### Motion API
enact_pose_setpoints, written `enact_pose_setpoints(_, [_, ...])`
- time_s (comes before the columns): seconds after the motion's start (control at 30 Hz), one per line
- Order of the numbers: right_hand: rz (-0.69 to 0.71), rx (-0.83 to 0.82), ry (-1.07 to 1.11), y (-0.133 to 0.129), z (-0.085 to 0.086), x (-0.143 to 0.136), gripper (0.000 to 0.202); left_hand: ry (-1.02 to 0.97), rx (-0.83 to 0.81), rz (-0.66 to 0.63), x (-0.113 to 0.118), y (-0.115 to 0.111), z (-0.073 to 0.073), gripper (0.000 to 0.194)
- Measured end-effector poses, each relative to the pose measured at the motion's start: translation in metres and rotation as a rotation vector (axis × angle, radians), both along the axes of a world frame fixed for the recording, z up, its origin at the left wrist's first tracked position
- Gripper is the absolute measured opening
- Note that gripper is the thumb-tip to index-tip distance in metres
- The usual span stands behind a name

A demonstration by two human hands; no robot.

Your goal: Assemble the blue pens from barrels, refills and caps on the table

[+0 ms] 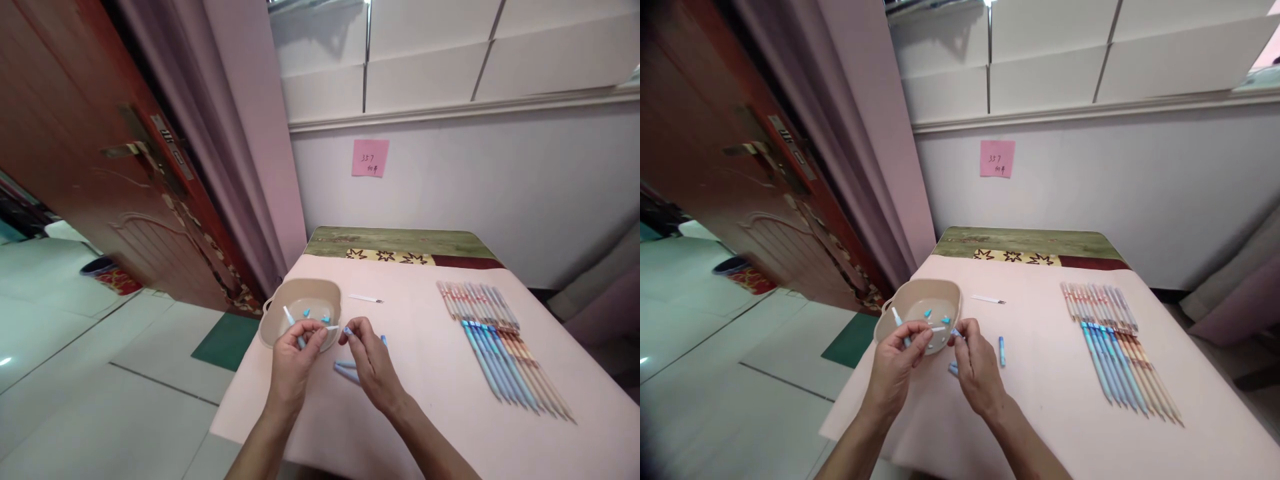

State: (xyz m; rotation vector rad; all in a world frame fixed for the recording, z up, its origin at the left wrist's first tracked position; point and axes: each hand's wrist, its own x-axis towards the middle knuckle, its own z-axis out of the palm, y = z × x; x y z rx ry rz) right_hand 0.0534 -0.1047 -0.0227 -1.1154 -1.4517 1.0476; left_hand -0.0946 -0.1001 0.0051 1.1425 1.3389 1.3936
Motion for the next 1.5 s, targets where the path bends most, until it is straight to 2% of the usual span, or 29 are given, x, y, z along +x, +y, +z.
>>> enact_pose_setpoints(0.17, [0.006, 0.036, -0.089, -0.005, 0.004, 0.005, 0.012, 0.31, 0.131, -0.094, -0.004, -0.002, 0.01, 0.016])
enact_pose_setpoints(0.37, [0.071, 0.089, -0.072, -0.005, 0.007, 0.006, 0.012, 0.418, 0.134, -0.16, -0.007, -0.001, 0.016, 0.013])
enact_pose_setpoints(0.53, [0.156, 0.096, -0.024, -0.003, 0.005, 0.003, 0.016, 0.403, 0.093, -0.189, -0.007, -0.002, 0.014, 0.014])
enact_pose_setpoints(0.67, [0.179, -0.094, 0.208, 0.0, 0.005, 0.0, 0.02, 0.337, 0.104, -0.125, -0.01, -0.004, 0.01, 0.018])
enact_pose_setpoints(0.8, [0.189, -0.241, 0.429, 0.005, 0.011, 0.0, 0.026, 0.384, 0.129, -0.093, -0.015, -0.008, 0.006, 0.018])
enact_pose_setpoints(1.0, [0.171, -0.318, 0.479, 0.015, 0.018, -0.007, 0.026, 0.427, 0.155, -0.141, -0.016, -0.009, -0.003, 0.017])
enact_pose_setpoints(1.13, [0.182, -0.346, 0.54, 0.023, 0.019, -0.022, 0.028, 0.421, 0.187, -0.107, -0.023, -0.006, -0.006, 0.016])
enact_pose_setpoints(1.33, [0.222, -0.415, 0.613, 0.033, 0.023, -0.042, 0.029, 0.401, 0.212, -0.063, -0.036, -0.003, -0.001, 0.014])
enact_pose_setpoints(1.43, [0.229, -0.438, 0.612, 0.036, 0.029, -0.044, 0.029, 0.4, 0.19, -0.063, -0.036, 0.0, 0.003, 0.016])
enact_pose_setpoints(1.5, [0.257, -0.394, 0.595, 0.038, 0.032, -0.04, 0.028, 0.385, 0.192, -0.07, -0.035, 0.001, 0.005, 0.017])
